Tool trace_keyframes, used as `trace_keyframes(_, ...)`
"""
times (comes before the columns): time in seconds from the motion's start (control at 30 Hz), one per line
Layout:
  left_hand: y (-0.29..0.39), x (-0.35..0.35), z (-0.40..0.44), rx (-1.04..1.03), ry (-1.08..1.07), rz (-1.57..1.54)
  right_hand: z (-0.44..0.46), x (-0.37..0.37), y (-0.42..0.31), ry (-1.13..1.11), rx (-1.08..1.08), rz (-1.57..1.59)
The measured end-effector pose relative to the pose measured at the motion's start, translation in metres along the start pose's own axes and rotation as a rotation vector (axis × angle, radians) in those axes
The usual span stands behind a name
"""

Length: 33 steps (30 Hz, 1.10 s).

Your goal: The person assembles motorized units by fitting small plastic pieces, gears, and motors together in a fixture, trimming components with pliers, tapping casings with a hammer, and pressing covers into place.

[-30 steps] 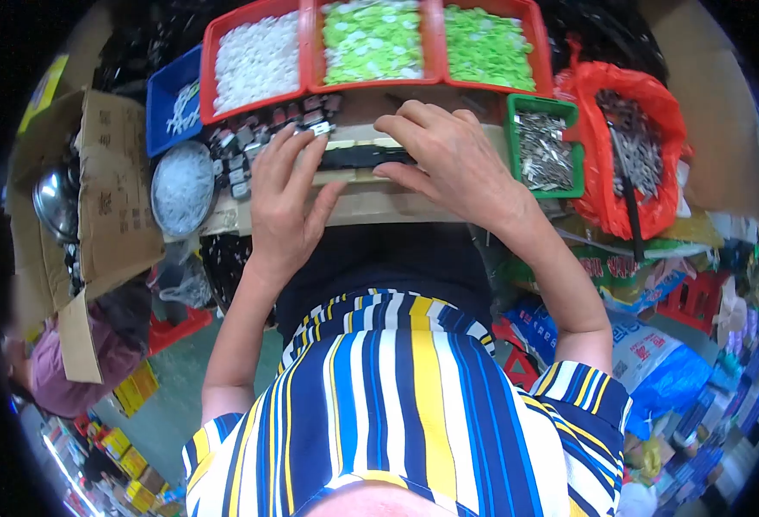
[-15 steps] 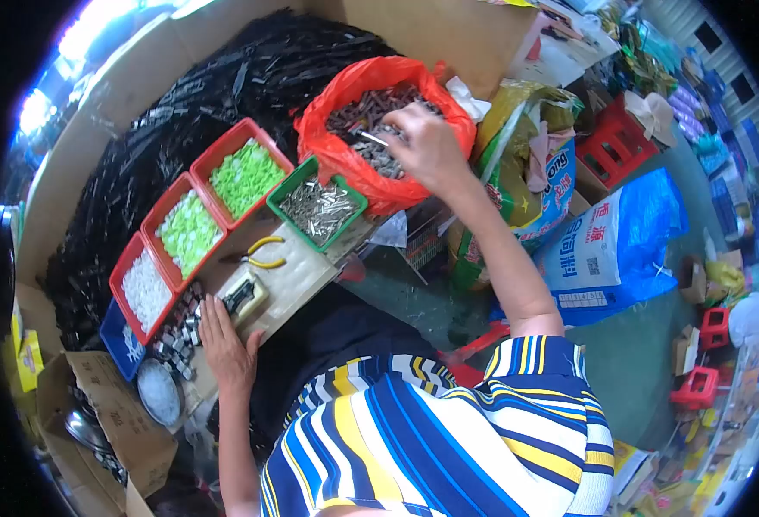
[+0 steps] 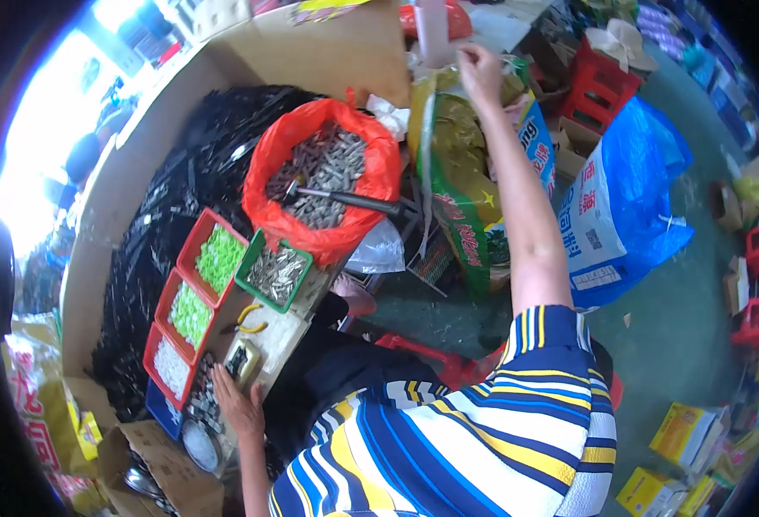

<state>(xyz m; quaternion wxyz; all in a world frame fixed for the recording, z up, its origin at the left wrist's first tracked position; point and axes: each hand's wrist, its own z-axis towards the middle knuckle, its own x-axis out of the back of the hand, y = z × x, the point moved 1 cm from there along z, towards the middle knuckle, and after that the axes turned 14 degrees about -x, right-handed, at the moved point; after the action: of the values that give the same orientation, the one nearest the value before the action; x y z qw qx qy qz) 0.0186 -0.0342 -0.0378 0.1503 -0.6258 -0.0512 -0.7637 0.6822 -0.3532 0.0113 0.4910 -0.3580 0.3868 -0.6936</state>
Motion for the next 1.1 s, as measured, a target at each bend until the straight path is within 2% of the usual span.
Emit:
trace_keyframes(0.07,0.004,0.004,0.003,0.029,-0.043,-0.002,0.015,-0.025,0.021,-0.111,-0.045,0.03)
trace_keyframes(0.17,0.004,0.005,0.003,0.038,-0.057,-0.022,0.036,-0.066,0.056,-0.135,-0.035,0.042)
trace_keyframes(0.27,0.005,0.006,0.003,0.029,-0.06,-0.025,0.038,-0.089,0.073,-0.321,-0.066,-0.127)
trace_keyframes(0.43,0.015,0.018,0.011,0.083,-0.12,-0.03,0.019,-0.095,0.091,-0.35,-0.004,-0.121)
trace_keyframes(0.77,0.008,0.006,0.007,0.039,0.096,-0.056,-0.011,-0.127,0.092,-0.608,0.106,-0.195)
trace_keyframes(0.87,0.005,-0.002,0.0,0.069,0.082,-0.051,-0.006,-0.141,0.093,-0.671,0.145,-0.242)
trace_keyframes(1.1,0.003,-0.012,-0.005,0.095,0.167,-0.101,-0.015,-0.145,0.055,-0.728,0.236,-0.298)
